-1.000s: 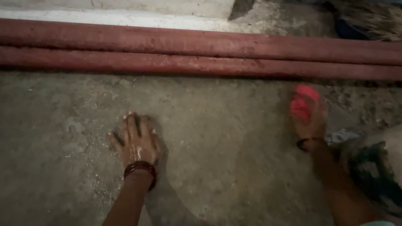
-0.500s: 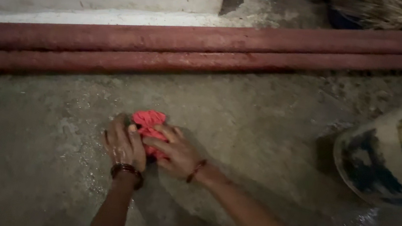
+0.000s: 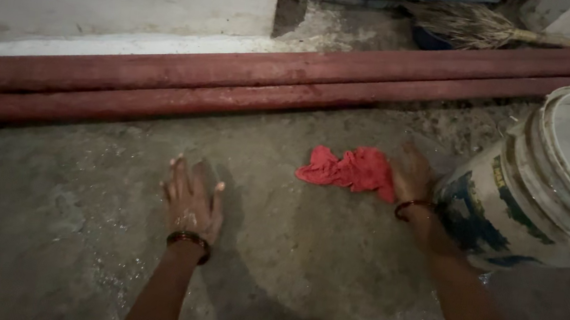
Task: The person dips a red cloth into a bucket of water, wrings it out, and wipes the concrete floor. They repeatedly rinse the cloth in the bucket and continue scrubbing the floor surface near a red pipe.
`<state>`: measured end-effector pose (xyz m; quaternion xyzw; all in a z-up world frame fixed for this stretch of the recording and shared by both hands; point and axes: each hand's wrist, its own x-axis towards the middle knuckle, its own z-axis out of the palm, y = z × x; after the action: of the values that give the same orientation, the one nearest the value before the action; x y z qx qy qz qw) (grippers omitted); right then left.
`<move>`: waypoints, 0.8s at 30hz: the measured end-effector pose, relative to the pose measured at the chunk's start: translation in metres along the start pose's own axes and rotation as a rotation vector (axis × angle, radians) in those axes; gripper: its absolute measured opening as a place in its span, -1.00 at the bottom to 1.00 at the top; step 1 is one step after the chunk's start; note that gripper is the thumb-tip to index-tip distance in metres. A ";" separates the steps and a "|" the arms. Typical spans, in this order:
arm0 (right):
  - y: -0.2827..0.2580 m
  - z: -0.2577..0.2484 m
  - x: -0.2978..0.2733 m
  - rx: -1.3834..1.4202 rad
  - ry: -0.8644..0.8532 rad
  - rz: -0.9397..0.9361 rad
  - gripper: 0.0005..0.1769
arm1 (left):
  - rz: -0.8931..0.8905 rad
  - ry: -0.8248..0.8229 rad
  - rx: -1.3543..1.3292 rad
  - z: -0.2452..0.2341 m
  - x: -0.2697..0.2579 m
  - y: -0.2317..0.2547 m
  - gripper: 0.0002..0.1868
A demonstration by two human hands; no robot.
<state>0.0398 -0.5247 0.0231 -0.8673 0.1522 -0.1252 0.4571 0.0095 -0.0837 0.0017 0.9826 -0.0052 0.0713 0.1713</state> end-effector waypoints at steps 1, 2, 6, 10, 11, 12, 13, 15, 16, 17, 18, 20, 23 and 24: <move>-0.002 -0.004 0.002 -0.005 0.046 -0.075 -0.36 | 0.011 -0.020 -0.016 0.000 0.004 0.007 -0.27; -0.007 -0.002 -0.003 -0.162 -0.009 -0.313 -0.37 | 0.021 -0.040 -0.032 0.001 0.009 0.013 -0.26; -0.045 0.037 -0.043 -0.715 0.010 -0.793 -0.26 | -0.046 -0.222 0.111 0.009 0.012 0.028 -0.24; -0.063 0.058 -0.016 -0.834 -0.088 -0.224 -0.37 | -0.030 -0.183 0.150 0.013 0.011 0.028 -0.23; -0.064 0.073 0.003 -0.793 0.048 -0.114 -0.37 | -0.044 -0.211 0.145 0.012 0.012 0.027 -0.23; -0.067 0.092 0.024 -0.749 0.183 -0.003 -0.38 | -0.036 -0.195 0.149 0.011 0.012 0.027 -0.23; -0.065 0.105 0.036 -0.706 0.317 0.106 -0.39 | -0.030 -0.179 0.148 0.010 0.010 0.029 -0.23; -0.060 0.131 0.036 -0.665 0.271 -0.079 -0.46 | -0.022 -0.147 0.124 0.008 0.010 0.029 -0.24; -0.062 0.151 0.031 -0.644 0.250 -0.173 -0.50 | -0.022 -0.131 0.100 0.007 0.011 0.029 -0.25; -0.067 0.173 0.024 -0.622 0.229 -0.269 -0.54 | -0.023 -0.113 0.076 0.007 0.011 0.028 -0.26; -0.074 0.193 0.014 -0.598 0.207 -0.364 -0.57 | -0.032 -0.125 0.077 0.008 0.010 0.028 -0.26; -0.091 0.224 -0.007 -0.543 0.169 -0.556 -0.64 | -0.047 -0.143 0.084 0.010 0.010 0.026 -0.26; -0.104 0.228 -0.041 -0.199 -0.172 -0.439 -0.73 | -0.063 -0.091 -0.053 0.018 0.008 0.022 -0.27; -0.112 0.224 -0.041 -0.056 -0.252 -0.379 -0.75 | -0.105 0.009 -0.203 0.022 0.004 0.024 -0.25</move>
<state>0.0986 -0.2800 -0.0107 -0.9014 -0.0683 -0.0952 0.4168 0.0158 -0.1141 -0.0100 0.9587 0.0399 0.0659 0.2737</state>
